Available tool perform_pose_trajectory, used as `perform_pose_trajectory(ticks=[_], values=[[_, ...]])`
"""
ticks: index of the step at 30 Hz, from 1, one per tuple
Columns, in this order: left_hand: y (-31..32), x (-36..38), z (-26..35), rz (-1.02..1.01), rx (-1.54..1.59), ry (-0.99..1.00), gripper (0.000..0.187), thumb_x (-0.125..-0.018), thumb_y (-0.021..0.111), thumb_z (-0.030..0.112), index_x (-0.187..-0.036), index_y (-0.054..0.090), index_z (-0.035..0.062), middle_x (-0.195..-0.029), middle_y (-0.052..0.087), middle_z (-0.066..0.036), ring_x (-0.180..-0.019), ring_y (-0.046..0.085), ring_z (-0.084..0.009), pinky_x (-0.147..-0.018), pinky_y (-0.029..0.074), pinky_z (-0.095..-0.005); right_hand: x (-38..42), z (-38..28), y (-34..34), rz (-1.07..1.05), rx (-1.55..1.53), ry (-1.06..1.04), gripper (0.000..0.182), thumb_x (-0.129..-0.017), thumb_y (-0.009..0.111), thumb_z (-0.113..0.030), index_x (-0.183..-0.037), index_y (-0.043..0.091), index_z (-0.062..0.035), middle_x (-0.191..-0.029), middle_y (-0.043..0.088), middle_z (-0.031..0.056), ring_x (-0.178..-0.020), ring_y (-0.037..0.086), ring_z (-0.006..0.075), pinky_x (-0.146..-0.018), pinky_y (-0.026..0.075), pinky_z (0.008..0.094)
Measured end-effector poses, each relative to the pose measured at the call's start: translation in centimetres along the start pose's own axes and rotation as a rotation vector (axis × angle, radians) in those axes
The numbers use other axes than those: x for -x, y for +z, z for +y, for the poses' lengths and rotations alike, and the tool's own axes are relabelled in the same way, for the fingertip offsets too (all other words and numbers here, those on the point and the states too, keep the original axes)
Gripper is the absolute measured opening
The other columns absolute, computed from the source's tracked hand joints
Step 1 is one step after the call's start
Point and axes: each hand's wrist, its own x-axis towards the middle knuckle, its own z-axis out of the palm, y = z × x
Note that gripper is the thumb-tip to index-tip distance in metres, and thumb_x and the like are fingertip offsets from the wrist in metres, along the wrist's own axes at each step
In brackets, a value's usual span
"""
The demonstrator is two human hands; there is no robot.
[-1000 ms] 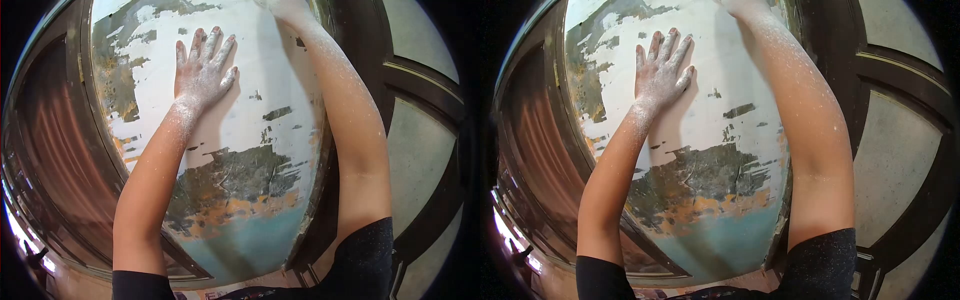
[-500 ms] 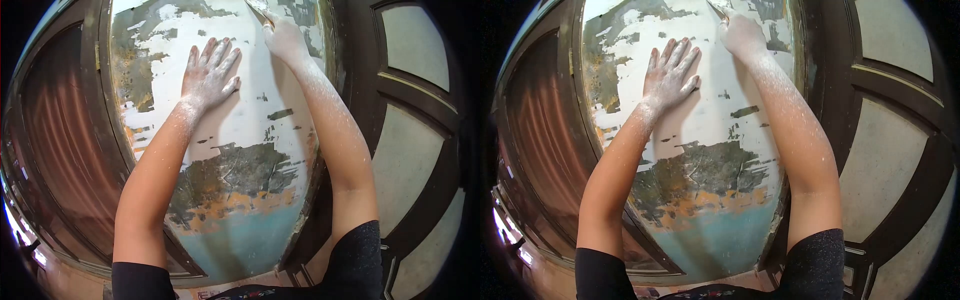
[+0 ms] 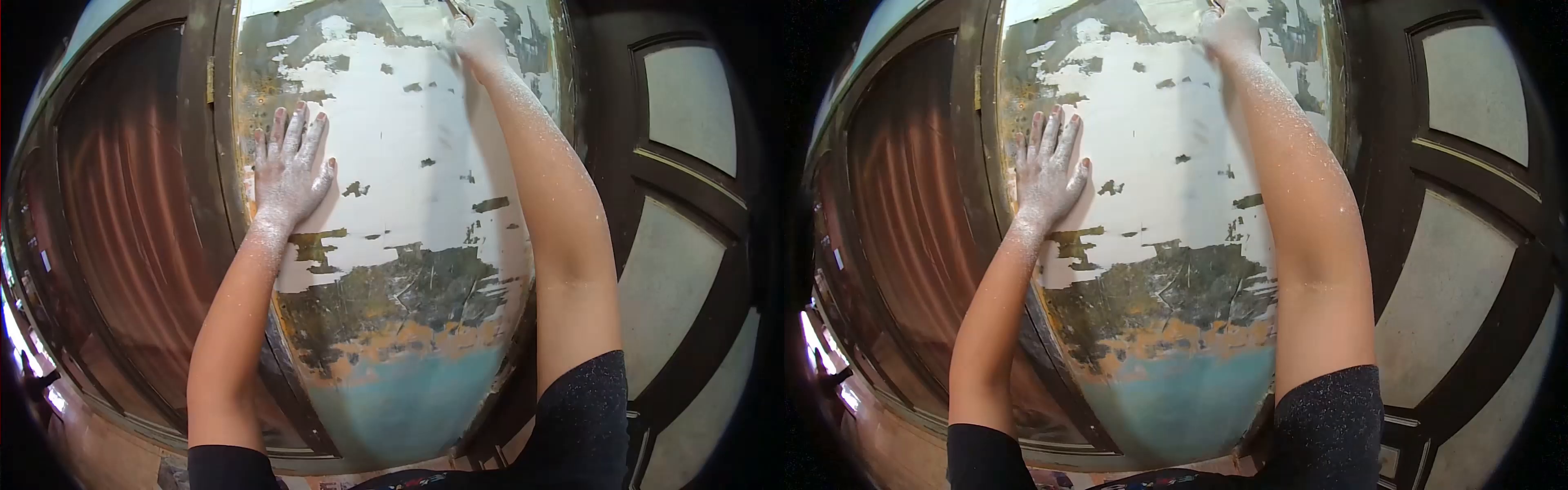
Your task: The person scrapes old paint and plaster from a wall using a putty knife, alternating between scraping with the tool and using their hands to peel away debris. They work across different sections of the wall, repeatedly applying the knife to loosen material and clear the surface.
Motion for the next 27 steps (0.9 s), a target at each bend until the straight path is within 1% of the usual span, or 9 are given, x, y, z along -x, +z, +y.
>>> perform_pose_trajectory(ticks=[1, 4, 7, 8, 21, 23, 25, 26, 27], values=[[0.1, 0.0, 0.0, -0.001, 0.009, 0.003, 0.070, -0.095, 0.053, 0.039, -0.158, 0.030, 0.0224, -0.165, 0.022, -0.008, -0.153, 0.015, -0.0327, -0.123, 0.010, -0.0585, -0.1, -0.2, 0.0, -0.012, -0.012, 0.051, 0.046, -0.093, 0.048, -0.028, -0.132, 0.062, -0.0078, -0.117, 0.067, 0.0256, -0.109, 0.065, 0.0411, -0.098, 0.049, 0.0461], [0.3, 0.2, 0.0, 0.004, 0.010, 0.005, 0.070, -0.095, 0.053, 0.040, -0.158, 0.030, 0.0214, -0.166, 0.021, -0.009, -0.153, 0.015, -0.0336, -0.123, 0.011, -0.0591, -0.1, 0.4, -0.2, -0.091, 0.159, -0.042, 0.049, -0.093, 0.048, -0.032, -0.134, 0.062, -0.0102, -0.119, 0.067, 0.0248, -0.111, 0.064, 0.0409, -0.099, 0.048, 0.0448], [0.2, 0.3, 0.1, -0.032, 0.002, -0.006, 0.070, -0.095, 0.052, 0.040, -0.158, 0.028, 0.0214, -0.166, 0.020, -0.009, -0.153, 0.014, -0.0338, -0.122, 0.010, -0.0599, 2.2, -1.6, -1.7, -0.188, 0.171, -0.016, 0.049, -0.093, 0.047, -0.034, -0.135, 0.061, -0.0126, -0.120, 0.067, 0.0238, -0.112, 0.064, 0.0407, -0.099, 0.048, 0.0447], [0.3, 0.4, 0.0, -0.022, 0.006, -0.002, 0.070, -0.095, 0.051, 0.041, -0.158, 0.028, 0.0215, -0.166, 0.019, -0.009, -0.153, 0.014, -0.0337, -0.122, 0.010, -0.0598, 3.4, -2.6, -2.1, -0.177, 0.204, -0.067, 0.046, -0.092, 0.048, -0.026, -0.133, 0.062, -0.0101, -0.114, 0.069, 0.0232, -0.109, 0.065, 0.0407, -0.100, 0.049, 0.0476], [0.4, 0.5, 0.0, -0.025, 0.016, 0.005, 0.071, -0.096, 0.050, 0.042, -0.159, 0.026, 0.0218, -0.167, 0.017, -0.009, -0.154, 0.012, -0.0337, -0.123, 0.008, -0.0582, 1.2, -3.8, 0.9, -0.193, 0.300, 0.013, 0.047, -0.094, 0.048, -0.029, -0.135, 0.060, -0.0110, -0.114, 0.069, 0.0231, -0.110, 0.065, 0.0403, -0.099, 0.049, 0.0461], [0.3, 0.5, 0.0, -0.036, -0.001, 0.003, 0.071, -0.096, 0.051, 0.042, -0.159, 0.026, 0.0217, -0.166, 0.018, -0.010, -0.154, 0.013, -0.0337, -0.123, 0.008, -0.0584, -0.6, -2.6, 2.5, -0.149, 0.260, -0.035, 0.047, -0.094, 0.049, -0.031, -0.136, 0.060, -0.0123, -0.116, 0.069, 0.0230, -0.112, 0.064, 0.0386, -0.099, 0.049, 0.0453], [0.4, 0.5, -0.1, -0.014, 0.023, 0.009, 0.071, -0.095, 0.051, 0.042, -0.159, 0.026, 0.0214, -0.166, 0.018, -0.010, -0.154, 0.013, -0.0339, -0.123, 0.009, -0.0594, -1.9, -1.8, 4.0, -0.001, 0.230, -0.263, 0.040, -0.090, 0.054, -0.028, -0.123, 0.067, -0.0086, -0.109, 0.068, 0.0284, -0.102, 0.066, 0.0438, -0.091, 0.052, 0.0492], [0.7, 0.6, -0.2, 0.000, 0.026, 0.017, 0.071, -0.095, 0.051, 0.042, -0.159, 0.026, 0.0215, -0.166, 0.019, -0.010, -0.153, 0.013, -0.0343, -0.122, 0.009, -0.0603, -2.6, -3.5, 2.8, -0.103, 0.193, -0.059, 0.041, -0.088, 0.055, -0.026, -0.122, 0.066, -0.0069, -0.107, 0.068, 0.0292, -0.102, 0.066, 0.0438, -0.091, 0.052, 0.0489], [0.6, 0.5, -0.3, 0.002, 0.021, 0.015, 0.071, -0.095, 0.051, 0.042, -0.159, 0.026, 0.0215, -0.166, 0.019, -0.010, -0.153, 0.013, -0.0343, -0.122, 0.009, -0.0603, -2.6, -4.0, 2.8, -0.101, 0.189, -0.062, 0.041, -0.088, 0.055, -0.026, -0.122, 0.066, -0.0069, -0.107, 0.068, 0.0292, -0.102, 0.066, 0.0438, -0.091, 0.052, 0.0489]])
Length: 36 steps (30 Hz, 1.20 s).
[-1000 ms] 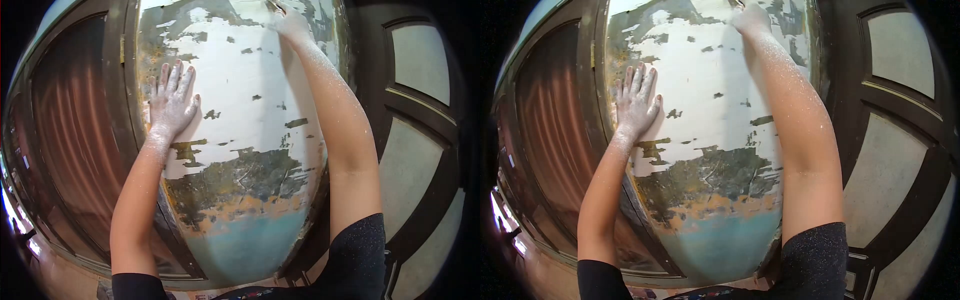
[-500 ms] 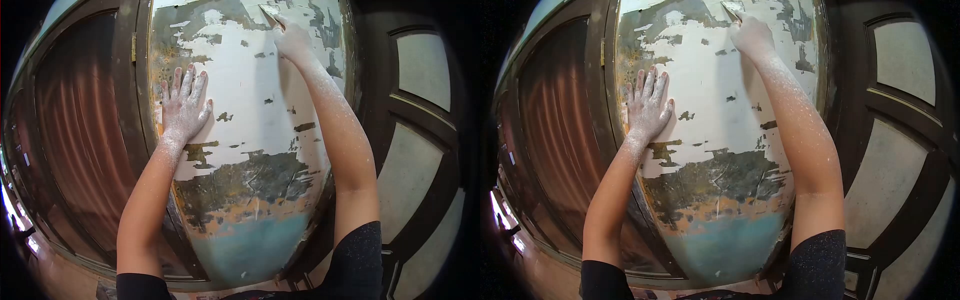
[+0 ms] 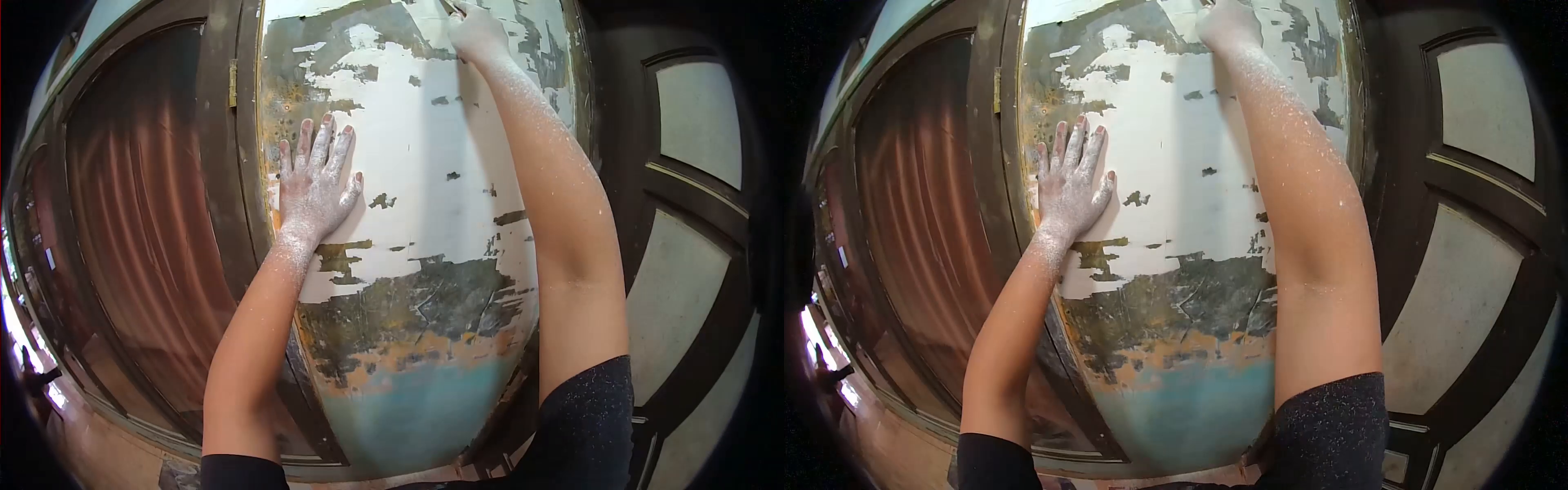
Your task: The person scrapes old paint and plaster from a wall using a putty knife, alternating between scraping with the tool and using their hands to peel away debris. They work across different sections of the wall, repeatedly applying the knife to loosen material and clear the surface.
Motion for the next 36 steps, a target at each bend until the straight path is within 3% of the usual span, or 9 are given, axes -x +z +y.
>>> perform_pose_trajectory(ticks=[4, 6, 12, 22, 24, 28, 30, 35, 36], values=[[0.0, 0.0, 0.0, -0.017, 0.018, -0.007, 0.071, -0.095, 0.051, 0.042, -0.159, 0.027, 0.0219, -0.166, 0.019, -0.010, -0.153, 0.014, -0.0347, -0.122, 0.009, -0.0609, 2.6, -2.5, -1.5, 0.254, -0.343, -0.018, 0.031, -0.088, 0.055, -0.020, -0.111, 0.069, -0.0043, -0.100, 0.070, 0.0281, -0.102, 0.068, 0.0406, -0.089, 0.054, 0.0471], [-0.3, 0.0, 0.1, -0.028, 0.021, -0.002, 0.071, -0.096, 0.051, 0.042, -0.159, 0.027, 0.0218, -0.166, 0.017, -0.010, -0.154, 0.012, -0.0340, -0.122, 0.008, -0.0602, 2.5, -0.7, -1.8, -0.082, -0.332, 0.145, 0.048, -0.095, 0.050, -0.034, -0.136, 0.061, -0.0138, -0.116, 0.069, 0.0230, -0.111, 0.065, 0.0376, -0.097, 0.049, 0.0436], [-0.2, 0.8, 0.5, -0.057, 0.011, -0.029, 0.071, -0.096, 0.051, 0.041, -0.159, 0.026, 0.0204, -0.167, 0.015, -0.009, -0.155, 0.008, -0.0320, -0.124, 0.006, -0.0577, 10.9, 3.8, -4.4, -0.100, -0.227, 0.020, 0.046, -0.093, 0.051, -0.033, -0.133, 0.062, -0.0128, -0.106, 0.070, 0.0254, -0.103, 0.067, 0.0415, -0.091, 0.051, 0.0446], [2.7, 13.8, 8.1, -0.289, 0.153, 0.247, 0.073, -0.090, 0.059, 0.046, -0.155, 0.036, 0.0221, -0.164, 0.024, -0.013, -0.150, 0.021, -0.0406, -0.115, 0.016, -0.0695, 59.8, 6.9, -9.9, -0.359, -0.338, 0.537, 0.050, -0.097, 0.053, -0.013, -0.146, 0.048, -0.0042, -0.136, 0.061, 0.0208, -0.127, 0.058, 0.0332, -0.104, 0.043, 0.0347], [3.0, 16.1, 9.7, -0.321, 0.195, 0.328, 0.071, -0.090, 0.058, 0.052, -0.154, 0.038, 0.0273, -0.165, 0.023, -0.010, -0.152, 0.016, -0.0375, -0.116, 0.010, -0.0700, 61.2, 6.9, -11.2, -0.342, -0.309, 0.789, 0.049, -0.097, 0.053, -0.013, -0.145, 0.050, -0.0043, -0.134, 0.062, 0.0206, -0.124, 0.060, 0.0341, -0.102, 0.044, 0.0346], [3.0, 15.0, 11.4, -0.295, 0.212, 0.321, 0.072, -0.089, 0.061, 0.047, -0.155, 0.038, 0.0292, -0.166, 0.022, -0.007, -0.154, 0.011, -0.0364, -0.117, 0.006, -0.0701, 54.0, 11.6, -10.4, -0.226, -0.218, 0.491, 0.045, -0.097, 0.054, -0.013, -0.140, 0.054, -0.0021, -0.128, 0.065, 0.0205, -0.115, 0.064, 0.0342, -0.097, 0.047, 0.0346], [3.1, 15.0, 12.1, -0.293, 0.240, 0.305, 0.072, -0.088, 0.062, 0.046, -0.154, 0.039, 0.0294, -0.166, 0.023, -0.008, -0.154, 0.012, -0.0358, -0.117, 0.004, -0.0693, 49.3, 9.6, -11.1, -0.262, -0.385, 0.715, 0.044, -0.098, 0.051, -0.011, -0.141, 0.052, -0.0017, -0.129, 0.064, 0.0214, -0.118, 0.061, 0.0360, -0.099, 0.045, 0.0365], [4.3, 19.2, 13.0, -0.262, 0.285, 0.229, 0.068, -0.084, 0.068, 0.040, -0.148, 0.049, 0.0289, -0.162, 0.032, -0.008, -0.154, 0.016, -0.0337, -0.118, 0.004, -0.0672, 56.2, 8.4, -10.3, -0.372, -0.342, 0.625, 0.047, -0.101, 0.042, -0.011, -0.147, 0.046, -0.0038, -0.138, 0.057, 0.0228, -0.126, 0.056, 0.0383, -0.104, 0.043, 0.0413], [4.6, 20.8, 12.9, -0.281, 0.277, 0.228, 0.068, -0.083, 0.068, 0.039, -0.148, 0.050, 0.0292, -0.162, 0.032, -0.008, -0.154, 0.016, -0.0335, -0.118, 0.005, -0.0671, 60.5, 8.3, -9.7, -0.308, -0.250, 0.616, 0.047, -0.099, 0.039, -0.011, -0.144, 0.049, -0.0025, -0.113, 0.066, 0.0203, -0.098, 0.065, 0.0286, -0.089, 0.049, 0.0339]])
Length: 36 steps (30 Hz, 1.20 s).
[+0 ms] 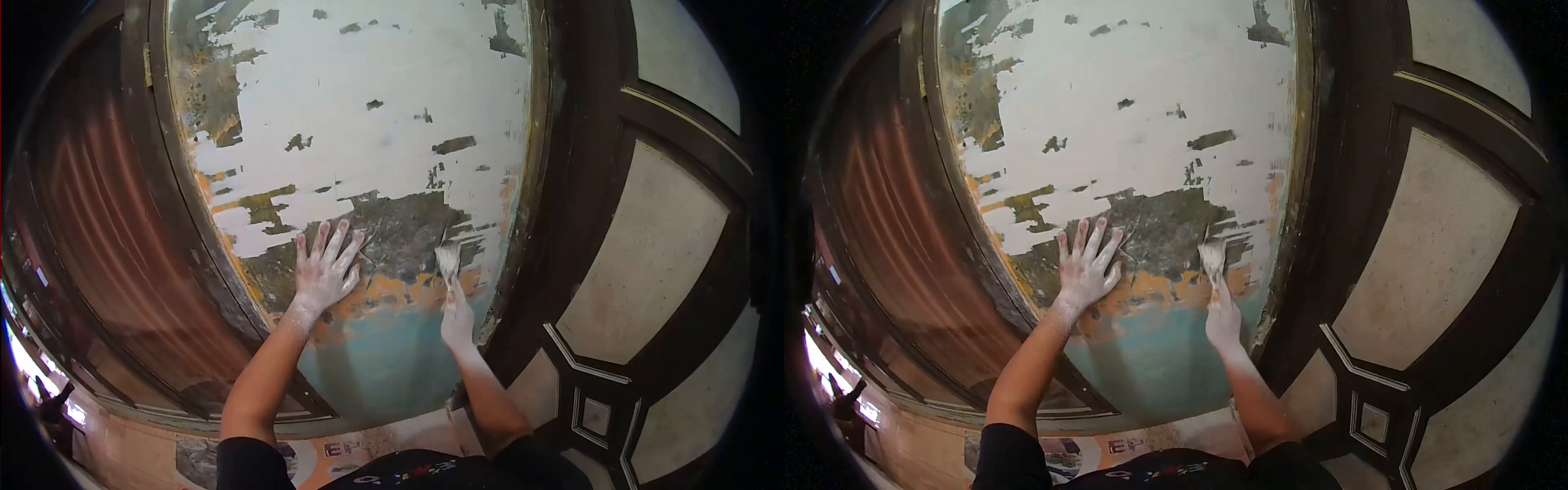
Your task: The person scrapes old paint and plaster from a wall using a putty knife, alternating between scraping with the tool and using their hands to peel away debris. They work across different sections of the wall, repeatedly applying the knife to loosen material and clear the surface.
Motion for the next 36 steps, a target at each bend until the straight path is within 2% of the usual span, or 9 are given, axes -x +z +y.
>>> perform_pose_trajectory(ticks=[4, 7, 12, 14, 16, 19, 27, 30, 36], values=[[2.4, 4.0, 0.3, 0.015, -0.069, 0.001, 0.066, -0.086, 0.065, 0.044, -0.149, 0.047, 0.0346, -0.162, 0.033, -0.002, -0.154, 0.016, -0.0302, -0.119, 0.005, -0.0658, 6.1, 3.7, -0.6, -0.167, -0.071, 0.224, 0.044, -0.102, 0.043, -0.017, -0.143, 0.049, 0.0001, -0.124, 0.065, 0.0260, -0.116, 0.064, 0.0362, -0.098, 0.047, 0.0387], [2.8, 4.3, 0.9, 0.030, -0.057, -0.019, 0.067, -0.083, 0.067, 0.041, -0.147, 0.050, 0.0309, -0.162, 0.033, -0.007, -0.154, 0.014, -0.0358, -0.118, 0.002, -0.0682, -0.4, 1.5, -1.6, -0.083, -0.025, -0.041, 0.040, -0.100, 0.047, -0.014, -0.138, 0.055, -0.0036, -0.122, 0.065, 0.0236, -0.111, 0.064, 0.0392, -0.094, 0.050, 0.0417], [2.3, 2.7, 3.4, 0.027, 0.016, -0.090, 0.068, -0.083, 0.067, 0.040, -0.147, 0.051, 0.0249, -0.163, 0.026, -0.015, -0.153, 0.008, -0.0454, -0.114, -0.005, -0.0725, -5.3, -3.8, -3.3, -0.201, -0.126, 0.093, 0.048, -0.099, 0.048, -0.014, -0.146, 0.045, -0.0037, -0.121, 0.064, 0.0243, -0.098, 0.065, 0.0407, -0.085, 0.051, 0.0439], [2.0, 1.4, 4.4, -0.032, 0.085, -0.138, 0.070, -0.084, 0.067, 0.041, -0.150, 0.046, 0.0310, -0.165, 0.024, -0.011, -0.153, 0.006, -0.0452, -0.111, -0.003, -0.0768, -1.7, -0.2, -1.7, -0.105, -0.131, 0.020, 0.044, -0.100, 0.049, -0.015, -0.143, 0.045, -0.0035, -0.107, 0.067, 0.0206, -0.083, 0.067, 0.0342, -0.074, 0.053, 0.0404], [1.6, -0.1, 5.1, 0.002, 0.093, -0.101, 0.068, -0.083, 0.067, 0.038, -0.148, 0.050, 0.0242, -0.165, 0.024, -0.015, -0.153, 0.005, -0.0463, -0.113, -0.007, -0.0733, 1.3, 3.0, -0.7, -0.336, -0.626, 0.492, 0.029, -0.101, 0.049, -0.017, -0.127, 0.051, -0.0033, -0.086, 0.062, 0.0125, -0.067, 0.063, 0.0217, -0.063, 0.052, 0.0333], [3.2, -0.4, 5.6, 0.083, 0.005, -0.076, 0.068, -0.082, 0.068, 0.038, -0.146, 0.052, 0.0259, -0.163, 0.027, -0.015, -0.153, 0.007, -0.0444, -0.116, -0.006, -0.0693, 0.7, 2.3, -1.3, -0.418, -0.929, 0.677, 0.020, -0.103, 0.050, -0.024, -0.111, 0.051, -0.0048, -0.074, 0.052, 0.0048, -0.060, 0.056, 0.0125, -0.059, 0.050, 0.0273], [4.6, 0.4, 5.7, 0.149, -0.095, -0.066, 0.063, -0.083, 0.065, 0.037, -0.144, 0.055, 0.0277, -0.161, 0.031, -0.017, -0.153, 0.011, -0.0430, -0.119, -0.003, -0.0652, -3.1, 1.4, -0.8, -0.537, -1.066, 0.834, 0.040, -0.103, 0.054, -0.045, -0.097, 0.053, -0.0054, -0.068, 0.055, 0.0049, -0.052, 0.053, 0.0176, -0.052, 0.049, 0.0315], [4.8, 0.4, 5.7, 0.160, -0.102, -0.065, 0.062, -0.083, 0.064, 0.038, -0.144, 0.055, 0.0277, -0.161, 0.032, -0.017, -0.153, 0.012, -0.0430, -0.120, -0.002, -0.0649, -3.7, 1.2, -1.1, -0.678, -1.070, 0.814, 0.046, -0.105, 0.048, -0.046, -0.091, 0.055, -0.0031, -0.066, 0.055, 0.0068, -0.054, 0.056, 0.0178, -0.054, 0.049, 0.0322], [5.0, 0.7, 5.7, 0.175, -0.110, -0.058, 0.062, -0.084, 0.062, 0.038, -0.145, 0.054, 0.0274, -0.161, 0.031, -0.017, -0.152, 0.014, -0.0433, -0.120, -0.001, -0.0645, -7.9, -0.6, -1.3, -0.616, -1.082, 0.707, 0.057, -0.105, 0.044, -0.053, -0.079, 0.057, -0.0032, -0.062, 0.054, 0.0075, -0.052, 0.056, 0.0184, -0.052, 0.050, 0.0324]])
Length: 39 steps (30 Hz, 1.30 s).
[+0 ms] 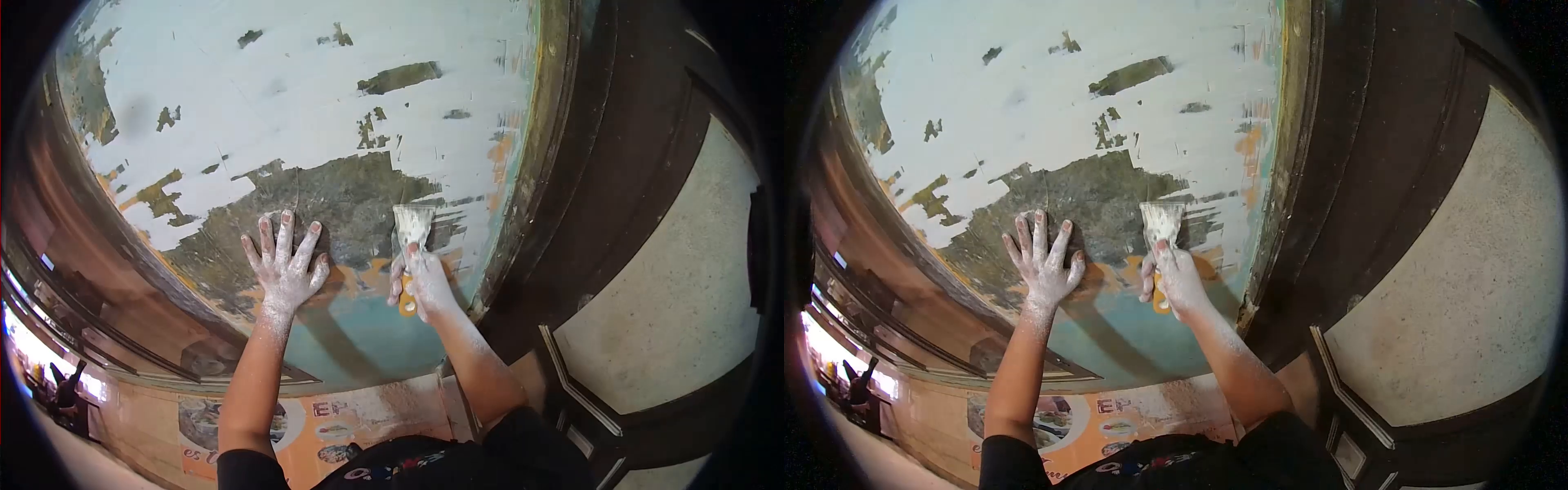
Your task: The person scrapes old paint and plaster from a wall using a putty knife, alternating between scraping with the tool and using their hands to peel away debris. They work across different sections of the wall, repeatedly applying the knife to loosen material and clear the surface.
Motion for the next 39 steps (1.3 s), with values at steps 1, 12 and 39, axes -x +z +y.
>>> perform_pose_trajectory(ticks=[1, 12, 39], values=[[0.0, 0.0, 0.0, 0.002, 0.002, -0.002, 0.062, -0.085, 0.061, 0.038, -0.145, 0.053, 0.0273, -0.161, 0.031, -0.017, -0.152, 0.015, -0.0435, -0.120, -0.001, -0.0647, 0.3, 2.1, -1.1, -0.024, 0.028, 0.001, 0.057, -0.104, 0.044, -0.053, -0.079, 0.057, -0.0032, -0.062, 0.054, 0.0075, -0.051, 0.056, 0.0185, -0.052, 0.051, 0.0326], [0.0, -0.1, 0.2, 0.021, -0.015, -0.004, 0.062, -0.085, 0.060, 0.038, -0.146, 0.052, 0.0272, -0.162, 0.031, -0.017, -0.151, 0.017, -0.0447, -0.120, 0.001, -0.0649, 0.7, 3.2, -1.7, 0.012, 0.001, -0.007, 0.056, -0.103, 0.047, -0.054, -0.080, 0.055, -0.0032, -0.063, 0.054, 0.0069, -0.053, 0.058, 0.0187, -0.053, 0.050, 0.0320], [-0.1, 0.0, 0.2, 0.024, -0.043, 0.005, 0.057, -0.089, 0.056, 0.041, -0.144, 0.053, 0.0272, -0.161, 0.031, -0.018, -0.151, 0.018, -0.0449, -0.120, 0.003, -0.0649, -0.5, -1.0, 0.5, 0.055, -0.036, -0.044, 0.054, -0.104, 0.047, -0.050, -0.081, 0.055, -0.0026, -0.064, 0.056, 0.0076, -0.054, 0.059, 0.0189, -0.054, 0.053, 0.0336]])
